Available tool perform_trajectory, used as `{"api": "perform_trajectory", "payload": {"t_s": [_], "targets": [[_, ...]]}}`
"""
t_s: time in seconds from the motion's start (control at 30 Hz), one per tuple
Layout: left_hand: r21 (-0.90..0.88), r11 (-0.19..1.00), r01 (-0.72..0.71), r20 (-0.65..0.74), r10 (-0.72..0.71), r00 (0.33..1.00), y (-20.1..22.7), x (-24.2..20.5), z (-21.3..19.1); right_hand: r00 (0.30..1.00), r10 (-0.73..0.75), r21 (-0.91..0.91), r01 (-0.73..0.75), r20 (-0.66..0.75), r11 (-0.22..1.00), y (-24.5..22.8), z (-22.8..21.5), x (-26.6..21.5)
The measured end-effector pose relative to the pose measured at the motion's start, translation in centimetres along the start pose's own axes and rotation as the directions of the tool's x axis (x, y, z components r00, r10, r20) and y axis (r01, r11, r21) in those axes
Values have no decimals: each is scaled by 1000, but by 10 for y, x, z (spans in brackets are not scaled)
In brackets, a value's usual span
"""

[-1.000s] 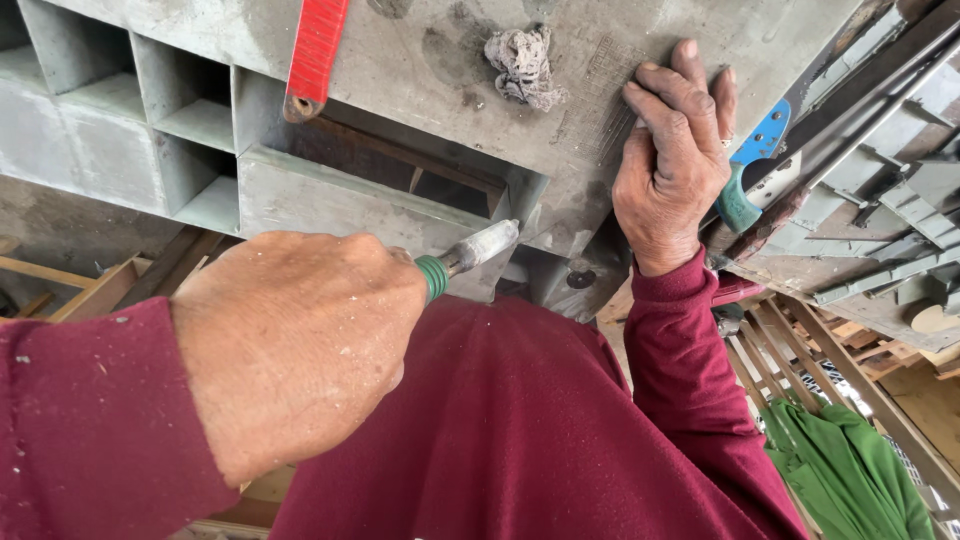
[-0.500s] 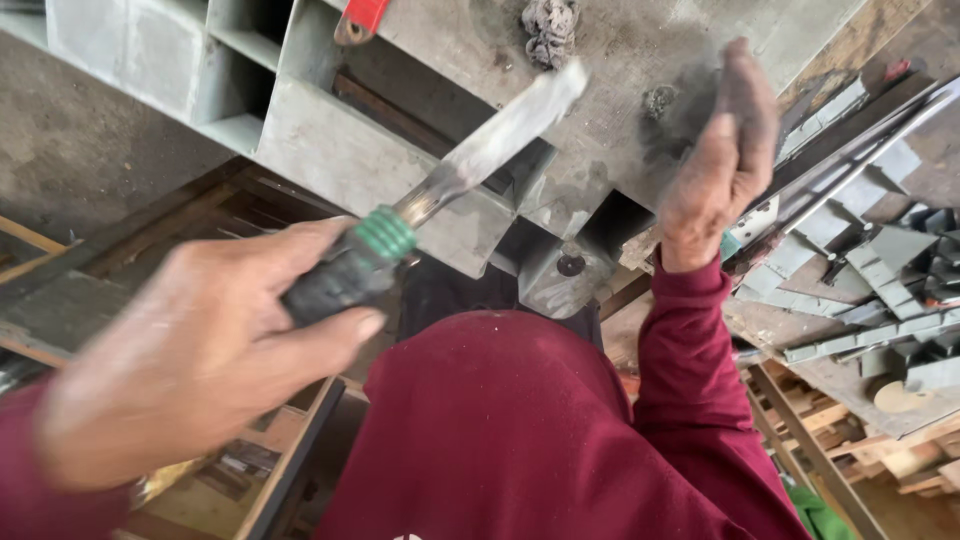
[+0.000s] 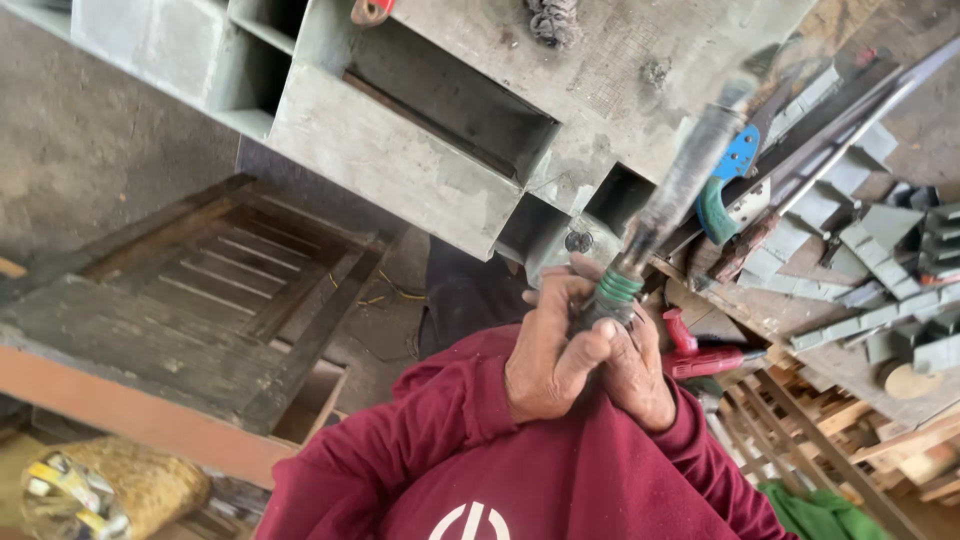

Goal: The person uses a handheld welding torch to apply welds to the seams of a large, hollow metal structure with multiple rectangular compartments. They systematically move along the edges, applying heat and filler to join the metal pieces together.

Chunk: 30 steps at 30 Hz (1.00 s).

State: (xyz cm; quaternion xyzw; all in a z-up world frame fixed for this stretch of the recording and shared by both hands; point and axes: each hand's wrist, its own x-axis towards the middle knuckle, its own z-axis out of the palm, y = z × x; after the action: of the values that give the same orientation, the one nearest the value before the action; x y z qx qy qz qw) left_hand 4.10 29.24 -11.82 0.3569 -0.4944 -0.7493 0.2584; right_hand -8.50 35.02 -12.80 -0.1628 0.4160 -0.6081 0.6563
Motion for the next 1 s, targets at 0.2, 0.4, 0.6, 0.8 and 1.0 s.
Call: {"api": "perform_trajectory", "payload": {"t_s": [0.2, 0.4, 0.6, 0.8, 1.0], "targets": [[480, 768, -424, 480, 175, 860, 27, 24, -78, 946, -102, -139, 61, -309, 988, 17, 15, -15], [891, 177, -419, 321, 406, 855, -6, 103, -143, 754, -184, -483, -197, -631, 853, 40, 15, -27], [911, 160, -381, 317, 319, 893, -34, 115, -158, 793, -331, -840, -381, -512, 386, 39, 30, -51], [919, 89, -384, 303, 463, 833, -35, 110, -162, 888, -338, -949, -276, -313, 155, 27, 40, -51], [949, 117, -294, 238, 349, 906, -36, 115, -161, 925, -246, -947, -314, -289, -68, 7, 46, -44]]}}
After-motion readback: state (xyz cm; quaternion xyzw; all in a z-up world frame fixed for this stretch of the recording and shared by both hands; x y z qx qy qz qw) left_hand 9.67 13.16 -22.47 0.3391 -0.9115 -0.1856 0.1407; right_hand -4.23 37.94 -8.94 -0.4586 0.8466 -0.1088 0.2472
